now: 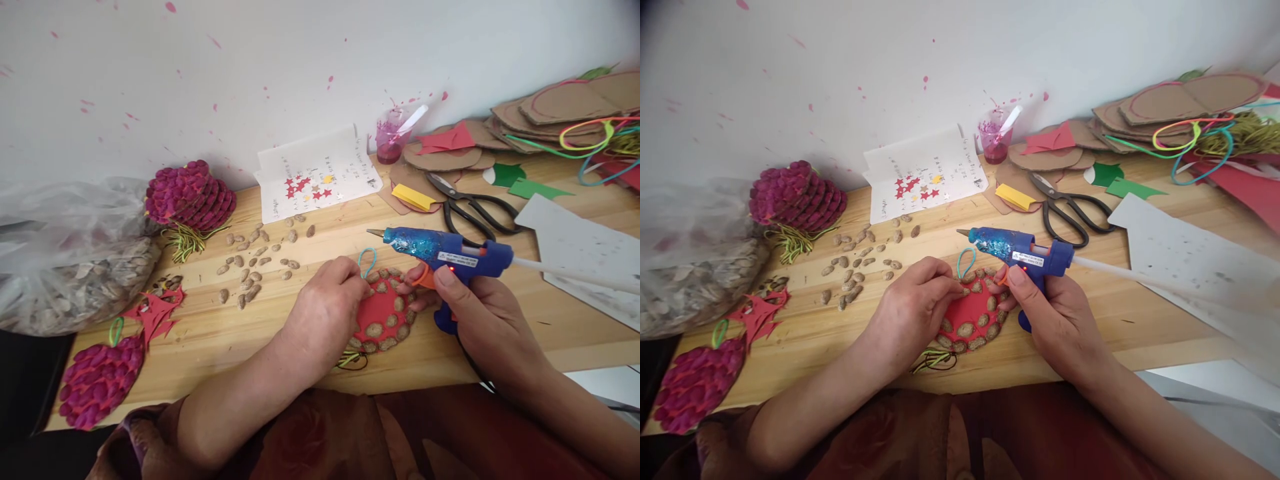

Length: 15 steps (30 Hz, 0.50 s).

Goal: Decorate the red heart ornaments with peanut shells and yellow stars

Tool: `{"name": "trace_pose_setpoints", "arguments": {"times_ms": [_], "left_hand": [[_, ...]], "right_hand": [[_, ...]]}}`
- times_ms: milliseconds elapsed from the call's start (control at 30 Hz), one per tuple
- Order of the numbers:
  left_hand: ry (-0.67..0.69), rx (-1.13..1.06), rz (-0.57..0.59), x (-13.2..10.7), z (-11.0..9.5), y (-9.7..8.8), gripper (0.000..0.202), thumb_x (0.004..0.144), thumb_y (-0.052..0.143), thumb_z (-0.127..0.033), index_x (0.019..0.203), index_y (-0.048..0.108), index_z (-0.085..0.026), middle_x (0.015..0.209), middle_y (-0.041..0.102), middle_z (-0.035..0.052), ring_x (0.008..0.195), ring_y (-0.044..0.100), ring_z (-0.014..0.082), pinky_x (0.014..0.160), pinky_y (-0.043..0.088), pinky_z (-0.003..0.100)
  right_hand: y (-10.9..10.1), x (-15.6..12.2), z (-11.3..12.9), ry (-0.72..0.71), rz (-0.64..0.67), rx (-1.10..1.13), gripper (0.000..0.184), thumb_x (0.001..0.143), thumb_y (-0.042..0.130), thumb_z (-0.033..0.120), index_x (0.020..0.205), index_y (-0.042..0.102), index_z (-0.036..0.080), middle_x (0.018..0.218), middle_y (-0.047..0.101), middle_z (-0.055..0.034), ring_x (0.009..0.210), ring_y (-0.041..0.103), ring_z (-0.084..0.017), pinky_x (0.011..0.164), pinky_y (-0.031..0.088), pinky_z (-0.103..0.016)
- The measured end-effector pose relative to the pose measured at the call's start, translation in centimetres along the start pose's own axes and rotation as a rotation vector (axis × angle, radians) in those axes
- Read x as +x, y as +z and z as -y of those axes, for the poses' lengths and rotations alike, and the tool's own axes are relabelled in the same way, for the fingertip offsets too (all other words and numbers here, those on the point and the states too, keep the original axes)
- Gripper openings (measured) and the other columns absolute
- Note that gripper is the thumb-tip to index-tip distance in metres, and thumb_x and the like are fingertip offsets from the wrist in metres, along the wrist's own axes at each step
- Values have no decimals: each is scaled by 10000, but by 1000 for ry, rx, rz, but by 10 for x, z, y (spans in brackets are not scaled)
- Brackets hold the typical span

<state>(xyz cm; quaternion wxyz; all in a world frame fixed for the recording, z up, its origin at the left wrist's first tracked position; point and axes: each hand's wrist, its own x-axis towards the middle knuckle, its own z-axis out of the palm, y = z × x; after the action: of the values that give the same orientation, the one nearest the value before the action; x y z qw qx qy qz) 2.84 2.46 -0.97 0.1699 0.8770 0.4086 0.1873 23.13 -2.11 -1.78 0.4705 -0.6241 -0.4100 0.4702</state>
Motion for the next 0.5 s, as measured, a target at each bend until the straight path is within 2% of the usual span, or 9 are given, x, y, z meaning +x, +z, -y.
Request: {"name": "trace_pose_setpoints", "arguments": {"times_ms": [233, 367, 500], "left_hand": [[-7, -27, 17, 1, 0, -4, 196, 974, 522, -151, 888, 698, -159, 932, 629, 47, 849, 598, 158, 771, 548, 290], [14, -125, 11, -4, 2, -13, 251, 950, 480, -69, 1061, 682, -170, 986, 621, 46, 875, 618, 141, 784, 562, 267], [86, -82, -40, -20, 7, -11, 392, 923, 444, -19, 1234, 617, -181, 1104, 603, 71, 1004, 603, 172, 858, 570, 306]], "right_hand": [[1, -1, 4, 14, -1, 22, 419, 847, 636, 646, 829, 726, 237, 846, 789, -53, 680, 708, -200, 650, 581, -309], [2, -1, 2, -10, 6, 29, 381, 864, 636, 620, 844, 734, 253, 847, 783, -32, 670, 699, -177, 646, 569, -280], [0, -1, 1, -27, 8, 23, 375, 869, 630, 624, 857, 747, 267, 841, 781, -19, 657, 699, -161, 630, 559, -254]]}}
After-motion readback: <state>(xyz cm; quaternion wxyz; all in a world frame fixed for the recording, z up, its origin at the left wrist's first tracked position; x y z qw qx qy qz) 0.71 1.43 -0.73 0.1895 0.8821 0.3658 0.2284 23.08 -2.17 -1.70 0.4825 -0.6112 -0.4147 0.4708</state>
